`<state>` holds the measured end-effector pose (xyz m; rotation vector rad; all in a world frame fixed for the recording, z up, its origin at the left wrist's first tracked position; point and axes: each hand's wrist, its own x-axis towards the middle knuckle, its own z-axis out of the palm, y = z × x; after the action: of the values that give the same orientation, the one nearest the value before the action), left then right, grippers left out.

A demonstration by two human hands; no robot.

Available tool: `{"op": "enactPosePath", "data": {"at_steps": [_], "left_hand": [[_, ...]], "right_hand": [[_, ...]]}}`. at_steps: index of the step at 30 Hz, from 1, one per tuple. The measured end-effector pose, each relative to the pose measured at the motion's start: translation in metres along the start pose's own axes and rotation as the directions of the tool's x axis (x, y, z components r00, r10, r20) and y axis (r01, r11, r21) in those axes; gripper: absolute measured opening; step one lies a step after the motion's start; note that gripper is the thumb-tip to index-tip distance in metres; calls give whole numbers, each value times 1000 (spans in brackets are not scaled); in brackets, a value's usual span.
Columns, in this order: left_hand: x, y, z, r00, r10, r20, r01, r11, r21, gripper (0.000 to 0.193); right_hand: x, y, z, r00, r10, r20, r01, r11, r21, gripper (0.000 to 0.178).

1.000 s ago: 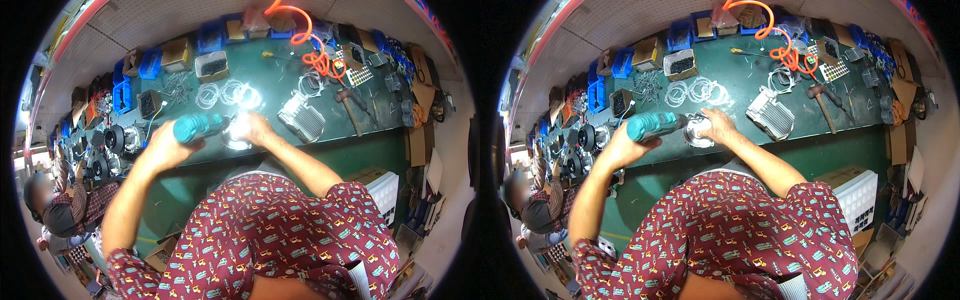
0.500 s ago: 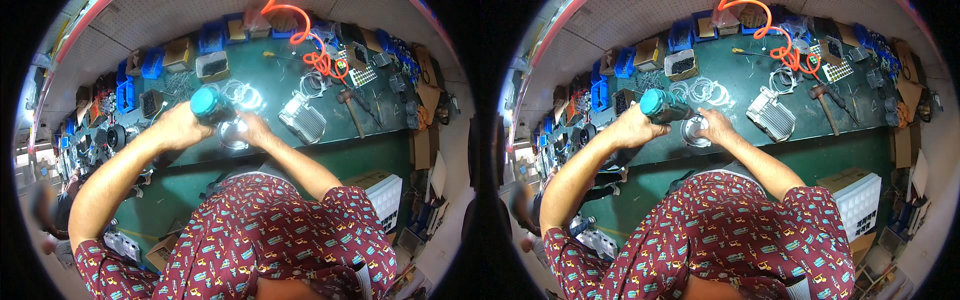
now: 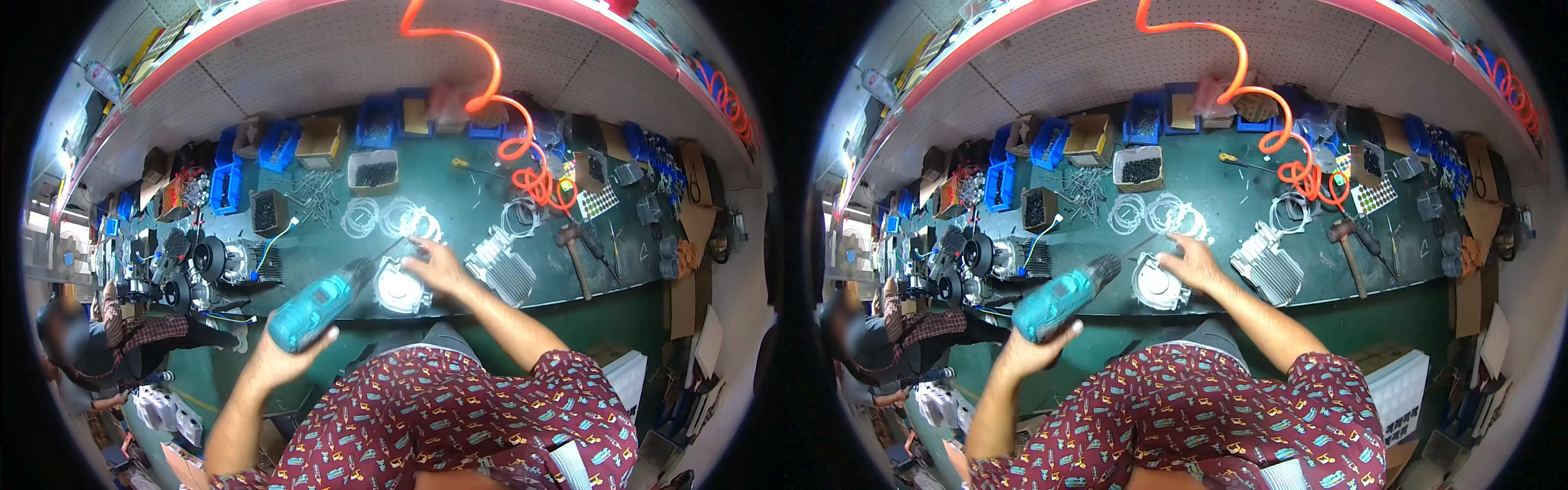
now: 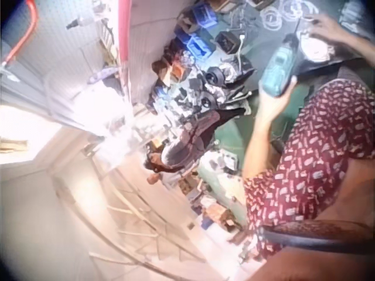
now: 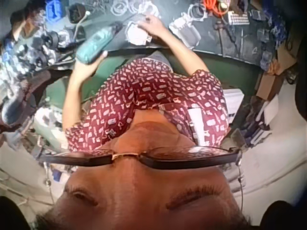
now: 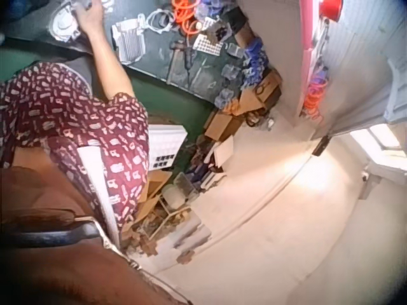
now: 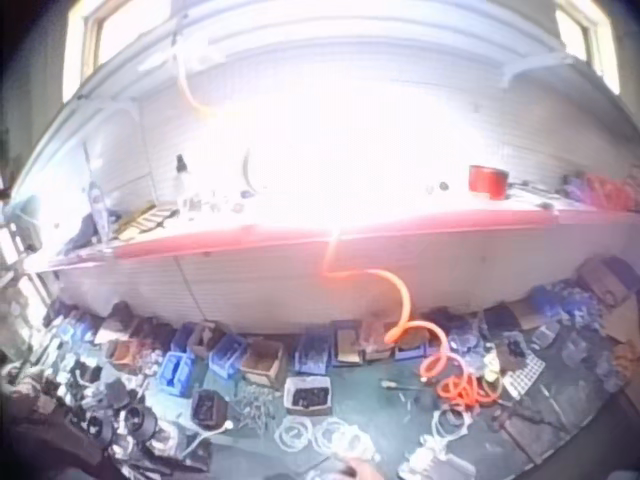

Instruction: The person assembles small electronic components on a workbench. They use a power drill to fasten screws into a circular metal housing, then attach black cylindrical parts to the assembly. The person also uses a pneumatic tool to clean or adjust the unit before placing it on the table.

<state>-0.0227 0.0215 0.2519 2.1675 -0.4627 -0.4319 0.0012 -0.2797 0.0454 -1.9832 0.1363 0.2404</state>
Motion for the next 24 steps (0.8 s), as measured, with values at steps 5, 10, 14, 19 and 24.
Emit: {"op": "enactPosePath", "data": {"at_steps": [5, 10, 14, 19, 24], "left_hand": [[-56, -49, 42, 951, -96, -294, 104, 994, 11, 12], [-83, -56, 66, 883, -264, -388, 224, 964, -144, 13], [-118, -71, 87, 849, -314, -425, 304, 948, -92, 10], [-131, -55, 92, 721, -617, -315, 510, 781, -360, 24], [-129, -65, 94, 746, -568, -346, 447, 814, -371, 26]], "right_hand": [[129, -2, -12, 897, -407, -173, 365, 903, -227, 24], [262, 12, 24, 951, -282, 126, 303, 770, -561, 18], [294, 6, 46, 990, 22, 141, 92, 655, -750, 23], [327, 22, 49, 980, 158, 125, -12, 665, -747, 29], [324, 37, 46, 998, -66, 17, 59, 701, -711, 27]]}}
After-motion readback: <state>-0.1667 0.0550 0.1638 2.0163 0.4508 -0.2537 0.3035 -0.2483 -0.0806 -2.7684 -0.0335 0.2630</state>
